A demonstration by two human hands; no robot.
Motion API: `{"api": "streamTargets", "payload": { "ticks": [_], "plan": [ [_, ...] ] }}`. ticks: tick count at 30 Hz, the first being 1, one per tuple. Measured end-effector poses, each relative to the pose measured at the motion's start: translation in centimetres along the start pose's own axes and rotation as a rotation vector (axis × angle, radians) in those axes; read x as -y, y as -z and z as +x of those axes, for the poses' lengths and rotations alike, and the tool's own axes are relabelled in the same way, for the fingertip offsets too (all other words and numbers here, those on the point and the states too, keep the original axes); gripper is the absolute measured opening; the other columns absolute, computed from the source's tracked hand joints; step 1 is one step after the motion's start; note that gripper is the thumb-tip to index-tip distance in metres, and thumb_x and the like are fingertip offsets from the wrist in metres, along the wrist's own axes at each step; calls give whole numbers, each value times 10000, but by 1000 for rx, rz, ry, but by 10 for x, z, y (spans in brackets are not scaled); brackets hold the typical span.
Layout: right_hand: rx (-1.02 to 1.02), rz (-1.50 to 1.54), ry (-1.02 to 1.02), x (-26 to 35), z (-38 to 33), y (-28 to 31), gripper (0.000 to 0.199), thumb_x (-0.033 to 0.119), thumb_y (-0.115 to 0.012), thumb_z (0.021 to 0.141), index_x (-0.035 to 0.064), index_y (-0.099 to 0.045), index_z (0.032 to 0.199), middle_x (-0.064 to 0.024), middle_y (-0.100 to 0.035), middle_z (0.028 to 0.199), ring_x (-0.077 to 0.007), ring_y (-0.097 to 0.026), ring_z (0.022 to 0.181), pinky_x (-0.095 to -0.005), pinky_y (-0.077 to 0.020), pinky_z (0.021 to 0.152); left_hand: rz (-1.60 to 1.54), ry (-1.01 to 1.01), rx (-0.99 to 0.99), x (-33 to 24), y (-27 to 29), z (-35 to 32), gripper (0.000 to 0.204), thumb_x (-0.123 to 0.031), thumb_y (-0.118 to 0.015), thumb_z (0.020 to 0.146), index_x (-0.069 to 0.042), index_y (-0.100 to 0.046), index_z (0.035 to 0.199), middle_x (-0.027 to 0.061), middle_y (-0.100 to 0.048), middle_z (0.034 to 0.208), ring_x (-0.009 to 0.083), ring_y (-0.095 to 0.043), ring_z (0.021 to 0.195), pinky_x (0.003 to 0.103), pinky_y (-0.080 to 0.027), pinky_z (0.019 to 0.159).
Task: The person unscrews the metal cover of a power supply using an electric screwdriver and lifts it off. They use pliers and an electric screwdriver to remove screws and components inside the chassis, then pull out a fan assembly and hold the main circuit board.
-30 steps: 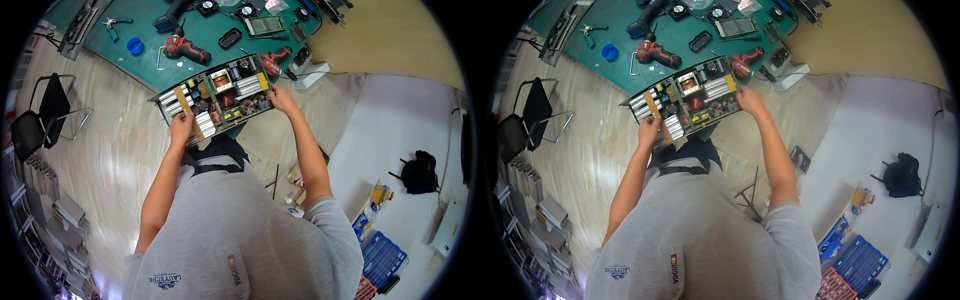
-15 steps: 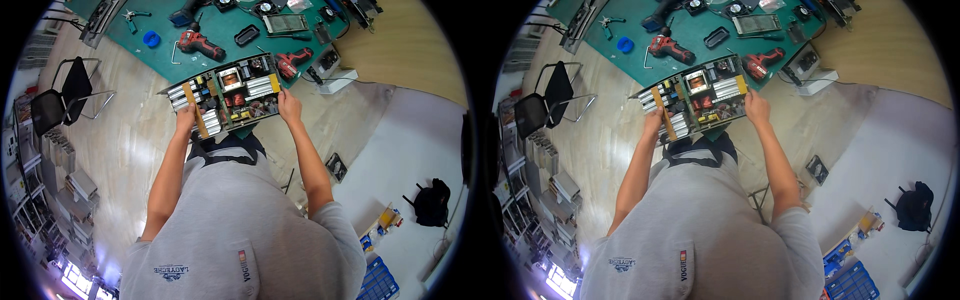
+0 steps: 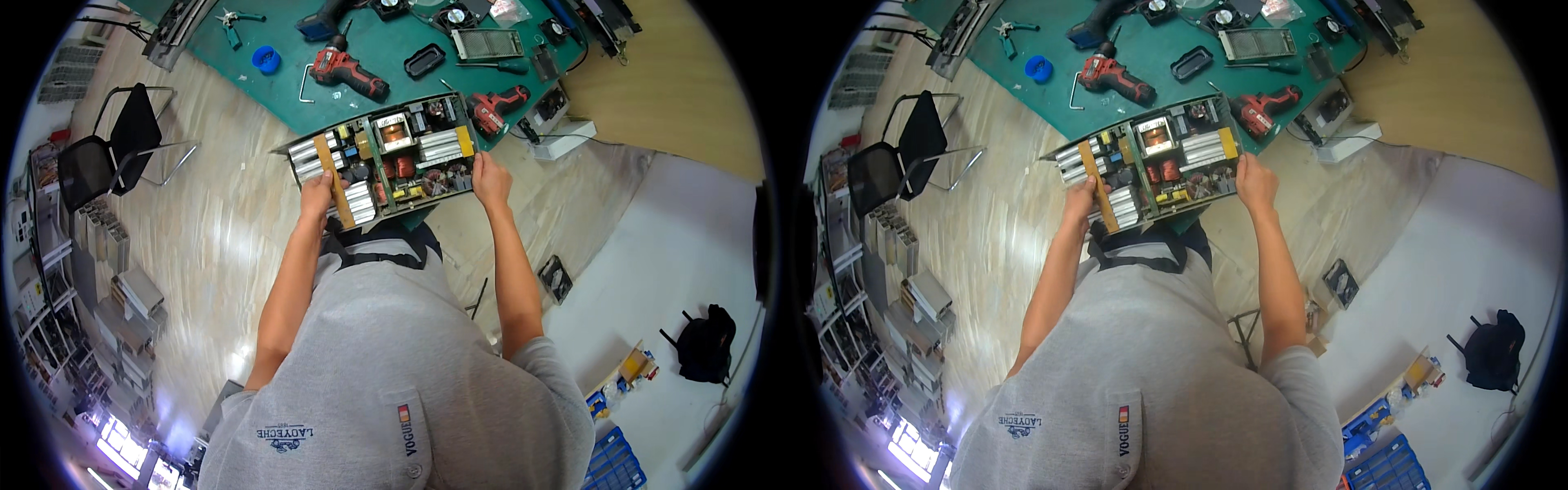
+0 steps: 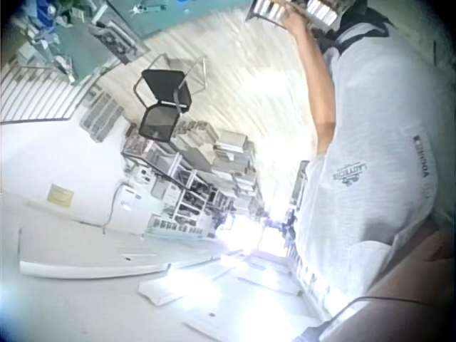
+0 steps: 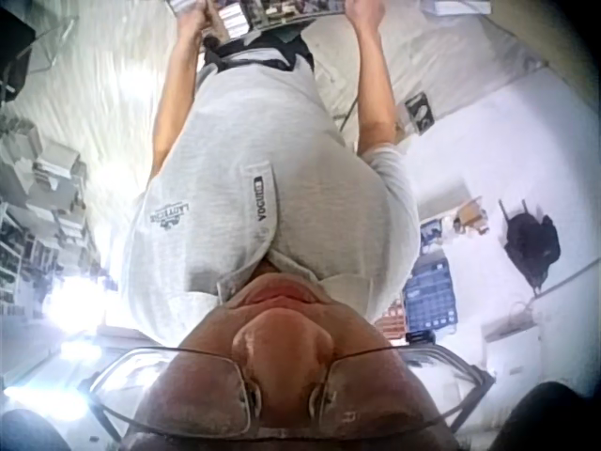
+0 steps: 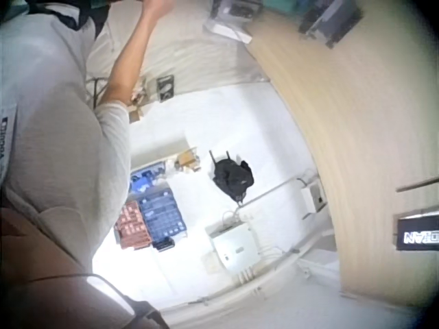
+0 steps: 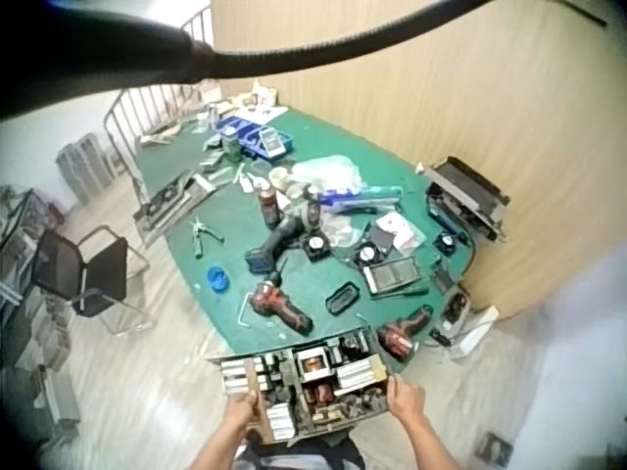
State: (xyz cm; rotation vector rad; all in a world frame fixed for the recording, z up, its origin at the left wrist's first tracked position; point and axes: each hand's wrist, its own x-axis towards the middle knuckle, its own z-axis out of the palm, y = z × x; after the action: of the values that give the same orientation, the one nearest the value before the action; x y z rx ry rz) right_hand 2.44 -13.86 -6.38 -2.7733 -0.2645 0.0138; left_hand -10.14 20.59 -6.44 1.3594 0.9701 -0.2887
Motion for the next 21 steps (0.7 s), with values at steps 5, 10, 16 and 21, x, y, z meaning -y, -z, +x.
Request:
{"api": "streamTargets", "payload": {
  "ticks": [5,10,16,21],
  "plan": [
    [-12,-18,-76,14,-7,-4,237,277,-501,944,112,-657,1012,-195,-649,695,-414,-637,653,-510,-492,592,25,-7,-18,-2,3,2,395,-285,-433,1022,54,-631,1067,124,-713,902,175,-635,801,311,-470,787],
    [25,50,-88,21,1,16,271,264,-525,934,79,-648,1090,-190,-676,868,-393,-652,800,-487,-507,706,4,80,86,-11,8,-3,377,-264,-414,1026,42,-595,1152,139,-709,1015,208,-626,1000,352,-420,953],
    [47,536,-65,122,4,32,270,231,-579,901,19,-652,1051,-169,-675,949,-335,-656,823,-411,-510,753,0,18,157,-12,18,-4,399,-238,-405,1017,90,-612,1113,138,-715,1009,202,-627,989,347,-387,989],
    [435,548,75,220,-29,-5,296,240,-602,880,-5,-658,1038,-198,-673,942,-329,-663,838,-398,-517,758,-8,-27,246,-5,53,-2,348,-204,-439,990,42,-628,1147,136,-704,1054,180,-607,974,327,-427,919]
  ]
}}
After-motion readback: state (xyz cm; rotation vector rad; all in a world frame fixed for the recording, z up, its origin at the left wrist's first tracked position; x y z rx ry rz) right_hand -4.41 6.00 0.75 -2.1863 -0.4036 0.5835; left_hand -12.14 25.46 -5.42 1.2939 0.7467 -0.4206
